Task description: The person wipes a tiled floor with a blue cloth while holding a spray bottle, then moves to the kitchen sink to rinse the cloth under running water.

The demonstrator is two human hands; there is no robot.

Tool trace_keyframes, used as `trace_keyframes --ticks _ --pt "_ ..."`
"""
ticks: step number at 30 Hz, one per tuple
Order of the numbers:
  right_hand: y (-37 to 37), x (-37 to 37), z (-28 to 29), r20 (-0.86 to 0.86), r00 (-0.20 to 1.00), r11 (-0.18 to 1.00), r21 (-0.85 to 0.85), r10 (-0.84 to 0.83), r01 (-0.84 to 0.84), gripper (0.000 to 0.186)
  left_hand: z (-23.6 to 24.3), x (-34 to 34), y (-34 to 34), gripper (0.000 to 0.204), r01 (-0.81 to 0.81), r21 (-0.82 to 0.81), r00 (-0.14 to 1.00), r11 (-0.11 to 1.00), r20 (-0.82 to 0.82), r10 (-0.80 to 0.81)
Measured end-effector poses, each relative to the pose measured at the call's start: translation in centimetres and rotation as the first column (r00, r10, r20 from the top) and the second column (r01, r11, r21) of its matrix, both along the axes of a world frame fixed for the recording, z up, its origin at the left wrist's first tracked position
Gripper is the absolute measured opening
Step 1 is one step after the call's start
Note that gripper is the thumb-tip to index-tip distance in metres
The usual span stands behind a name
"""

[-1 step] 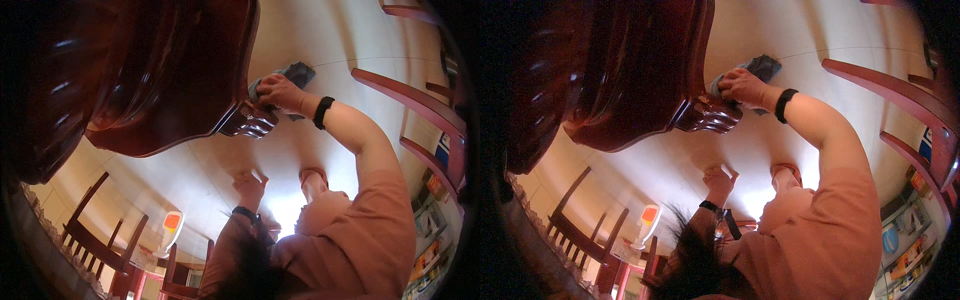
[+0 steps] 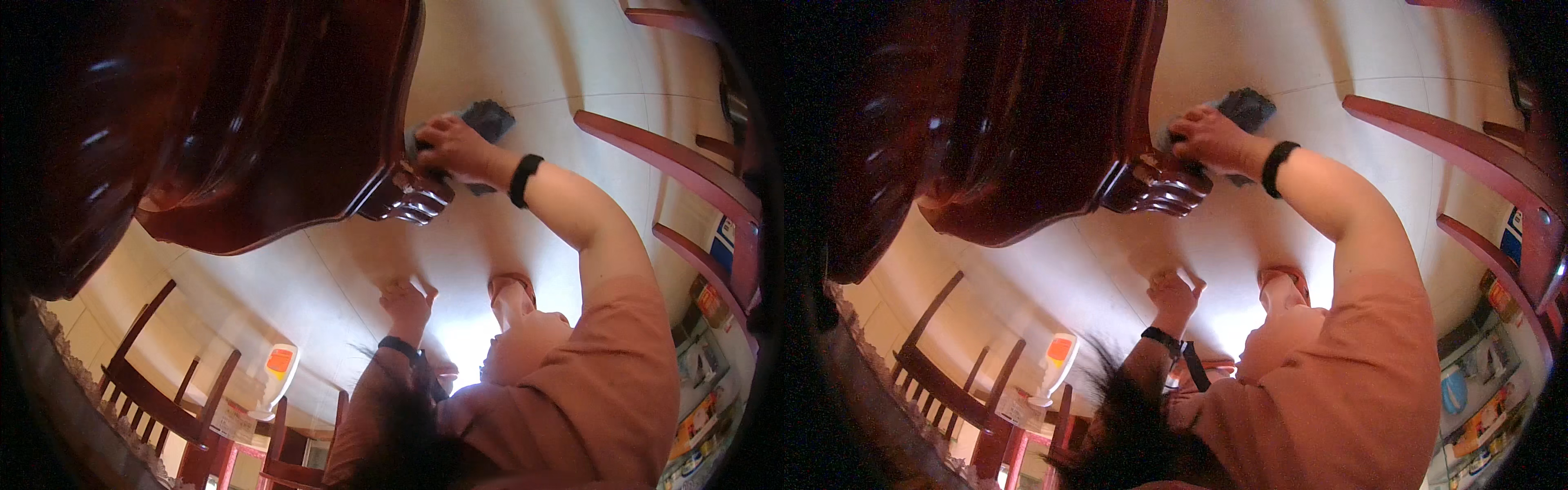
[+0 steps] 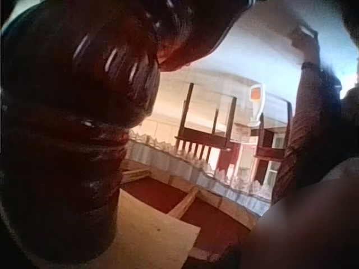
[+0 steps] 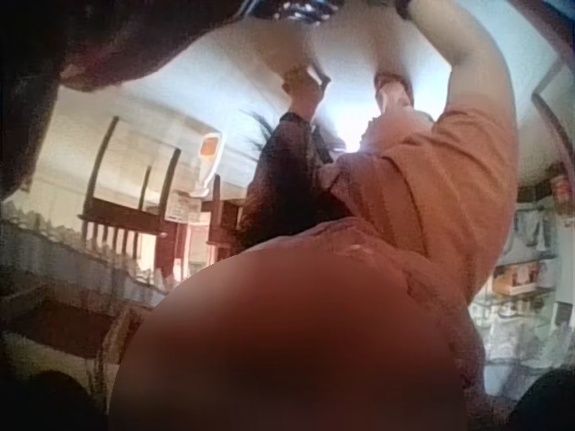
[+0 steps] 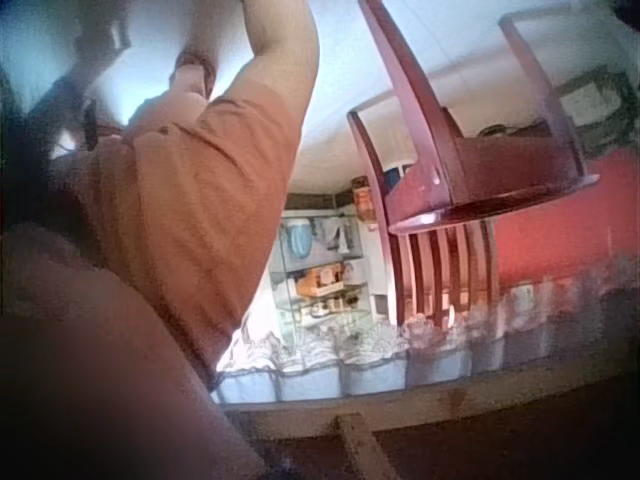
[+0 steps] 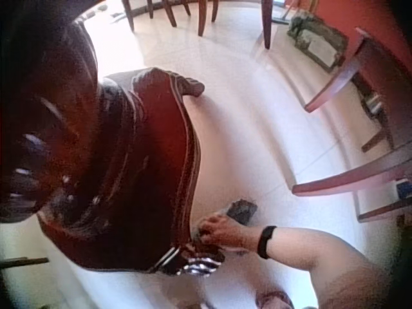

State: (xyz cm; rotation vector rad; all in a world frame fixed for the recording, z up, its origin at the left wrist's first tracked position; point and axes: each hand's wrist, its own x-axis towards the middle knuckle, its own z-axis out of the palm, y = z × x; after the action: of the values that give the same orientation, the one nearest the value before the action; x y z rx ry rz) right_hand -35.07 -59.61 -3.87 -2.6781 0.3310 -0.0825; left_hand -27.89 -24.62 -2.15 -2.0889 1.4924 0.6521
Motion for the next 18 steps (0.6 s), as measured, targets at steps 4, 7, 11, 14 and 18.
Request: trace_keyframes --ticks 4,7,11,14,18 --pt "-0.6 1.8 -0.6 0.196 0.978 0.989 -0.116 -0.072 0.096 0.012 0.4 -0.1 -0.3 0.085 -0.044 0.124 0.999 0.991 0.000 0.044" --pt "-0.2 0.8 -0.1 0.195 0.979 0.992 -0.091 -0.063 0.082 0.011 0.6 0.0 -0.5 0.085 -0.037 0.088 0.999 0.995 -0.019 0.039" --pt "1.3 -2.7 1.0 0.108 0.989 0.993 -0.048 -0.102 0.107 0.015 0.6 0.0 -0.6 0.085 -0.064 0.091 0.996 0.994 -0.048 0.068" --pt "1.3 -2.1 0.9 -0.051 0.993 0.995 -0.001 -0.103 0.103 0.021 0.5 0.0 -0.8 0.084 -0.070 0.066 0.997 0.995 -0.033 0.072" --pt "0.0 1.9 -0.5 0.071 0.980 0.981 -0.040 -0.185 0.188 0.026 0.7 0.0 -1.0 0.082 -0.116 0.191 0.990 0.975 -0.053 0.128"
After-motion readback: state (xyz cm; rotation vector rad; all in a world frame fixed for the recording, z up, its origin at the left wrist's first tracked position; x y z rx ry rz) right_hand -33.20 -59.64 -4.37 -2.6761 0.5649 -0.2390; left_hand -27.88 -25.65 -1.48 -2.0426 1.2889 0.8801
